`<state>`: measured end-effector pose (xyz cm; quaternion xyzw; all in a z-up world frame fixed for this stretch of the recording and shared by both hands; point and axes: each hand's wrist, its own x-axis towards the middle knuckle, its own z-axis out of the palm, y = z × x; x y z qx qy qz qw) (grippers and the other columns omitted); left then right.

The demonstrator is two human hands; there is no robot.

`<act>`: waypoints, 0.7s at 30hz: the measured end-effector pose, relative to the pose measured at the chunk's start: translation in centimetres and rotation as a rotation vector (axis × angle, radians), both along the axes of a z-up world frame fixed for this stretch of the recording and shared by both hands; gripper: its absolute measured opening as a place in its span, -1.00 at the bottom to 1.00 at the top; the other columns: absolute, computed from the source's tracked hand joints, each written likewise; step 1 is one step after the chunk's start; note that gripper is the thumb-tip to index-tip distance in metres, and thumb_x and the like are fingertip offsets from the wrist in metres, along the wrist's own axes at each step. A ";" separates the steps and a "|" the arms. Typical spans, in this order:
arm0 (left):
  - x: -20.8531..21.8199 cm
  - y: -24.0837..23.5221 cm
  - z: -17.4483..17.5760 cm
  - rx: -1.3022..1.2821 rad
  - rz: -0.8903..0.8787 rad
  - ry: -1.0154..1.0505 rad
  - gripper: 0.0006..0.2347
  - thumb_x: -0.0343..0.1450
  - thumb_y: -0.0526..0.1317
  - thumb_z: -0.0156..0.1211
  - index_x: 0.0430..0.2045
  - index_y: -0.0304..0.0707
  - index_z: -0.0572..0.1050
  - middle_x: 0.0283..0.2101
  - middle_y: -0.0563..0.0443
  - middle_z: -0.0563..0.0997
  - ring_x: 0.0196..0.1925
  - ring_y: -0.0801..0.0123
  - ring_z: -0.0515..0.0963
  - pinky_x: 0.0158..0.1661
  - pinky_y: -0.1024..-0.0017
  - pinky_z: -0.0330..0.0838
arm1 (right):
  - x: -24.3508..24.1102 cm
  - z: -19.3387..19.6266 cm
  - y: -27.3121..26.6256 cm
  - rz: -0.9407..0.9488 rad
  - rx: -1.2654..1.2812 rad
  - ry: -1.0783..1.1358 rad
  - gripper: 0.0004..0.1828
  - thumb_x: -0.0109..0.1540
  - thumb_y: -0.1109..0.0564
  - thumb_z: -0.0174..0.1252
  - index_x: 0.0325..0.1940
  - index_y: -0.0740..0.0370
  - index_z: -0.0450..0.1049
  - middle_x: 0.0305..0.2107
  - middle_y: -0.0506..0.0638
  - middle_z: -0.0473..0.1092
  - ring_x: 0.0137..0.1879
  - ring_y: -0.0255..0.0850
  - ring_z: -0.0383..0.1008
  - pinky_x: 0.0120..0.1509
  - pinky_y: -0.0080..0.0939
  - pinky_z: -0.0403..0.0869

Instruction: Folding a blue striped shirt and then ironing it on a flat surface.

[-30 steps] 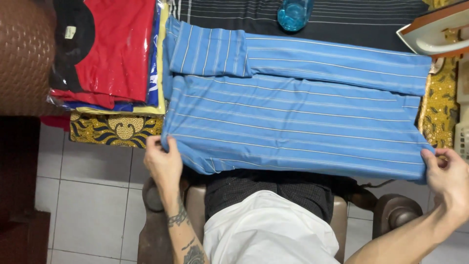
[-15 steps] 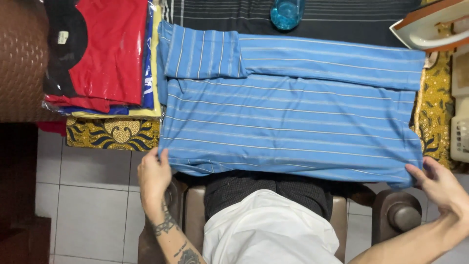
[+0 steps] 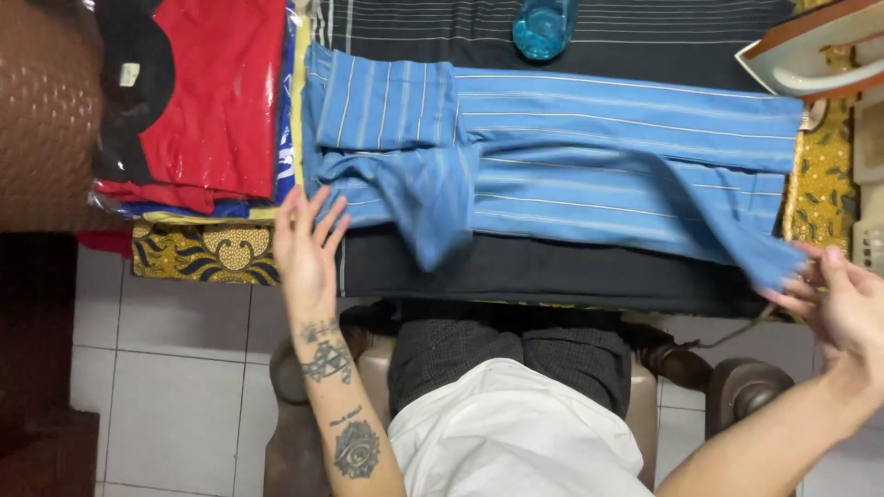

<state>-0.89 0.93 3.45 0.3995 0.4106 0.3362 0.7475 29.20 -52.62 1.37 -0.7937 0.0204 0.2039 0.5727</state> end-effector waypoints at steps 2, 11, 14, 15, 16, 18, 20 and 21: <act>0.9 -0.9 -1.5 0.119 -0.067 0.203 -0.52 0.49 -0.03 0.00 0.27 -0.32 0.25 0.26 -0.33 0.50 0.12 0.15 0.65 0.03 0.30 0.63 | -1.6 2.8 2.8 -0.044 -0.059 0.054 -0.47 0.66 -0.04 -0.42 0.27 0.57 0.21 0.16 0.53 0.29 0.18 0.34 0.45 0.26 0.24 0.52; 2.2 -1.3 -1.6 1.132 -0.076 0.835 -0.48 0.44 -0.10 0.39 0.27 -0.23 0.36 0.07 -0.23 0.43 0.10 -0.04 0.37 0.15 0.02 0.27 | 0.5 2.0 3.2 0.382 -0.697 -0.239 -0.29 0.25 0.48 0.26 0.49 0.20 0.44 -0.15 0.18 0.45 -0.07 -0.03 0.52 0.11 -0.02 0.42; 3.6 0.2 -0.3 1.250 -0.109 0.915 -0.62 0.36 -0.07 0.50 0.04 -0.06 0.59 -0.02 -0.14 0.36 -0.01 -0.01 0.33 -0.01 0.04 0.28 | 0.9 1.4 3.1 0.454 -0.864 -0.463 -0.55 0.20 -0.04 0.47 0.16 0.03 0.66 -0.25 0.06 0.46 -0.26 -0.15 0.47 0.06 -0.11 0.41; 3.6 0.7 -0.3 1.325 -0.180 0.957 -0.68 0.32 -0.06 0.52 -0.08 0.00 0.64 0.04 -0.13 0.40 0.07 -0.03 0.33 -0.01 0.03 0.24 | 1.1 0.9 2.7 0.477 -0.888 -0.539 -0.63 0.25 -0.08 0.44 0.10 0.03 0.69 -0.26 0.03 0.36 -0.21 -0.16 0.38 0.05 -0.13 0.38; 3.6 1.3 -0.4 1.400 -0.253 0.998 -0.74 0.27 -0.06 0.54 -0.20 0.06 0.68 0.11 -0.11 0.45 0.15 -0.04 0.33 -0.02 0.02 0.21 | 1.3 0.3 2.2 0.500 -0.911 -0.615 -0.69 0.31 -0.12 0.42 0.04 0.03 0.71 -0.28 0.00 0.27 -0.16 -0.16 0.30 0.04 -0.15 0.35; 3.4 1.9 0.1 1.421 -0.332 0.940 -0.80 0.30 -0.08 0.51 -0.26 0.06 0.68 0.06 0.00 0.51 0.13 0.04 0.37 0.00 0.05 0.17 | 1.7 1.3 2.5 0.551 -0.859 -0.601 -0.70 0.28 -0.06 0.40 0.06 0.05 0.70 -0.05 0.06 0.33 -0.25 -0.12 0.43 0.08 -0.09 0.43; 4.0 2.8 0.5 1.451 -0.398 0.868 -0.86 0.32 -0.11 0.48 -0.31 0.06 0.68 0.00 0.11 0.57 0.10 0.12 0.40 0.01 0.08 0.13 | 2.6 2.3 3.3 0.588 -0.805 -0.600 -0.69 0.26 -0.01 0.38 0.07 0.06 0.68 0.18 0.13 0.39 -0.35 -0.08 0.56 0.12 -0.03 0.51; 3.9 2.9 0.5 1.429 -0.457 0.773 -0.88 0.38 -0.11 0.42 -0.29 0.01 0.67 -0.06 0.14 0.61 0.03 0.17 0.44 0.01 0.15 0.10 | 3.0 2.7 3.7 0.726 -0.812 -0.512 -0.48 0.13 -0.02 0.40 0.19 -0.05 0.59 0.24 0.07 0.35 -0.11 -0.09 0.49 0.11 -0.06 0.52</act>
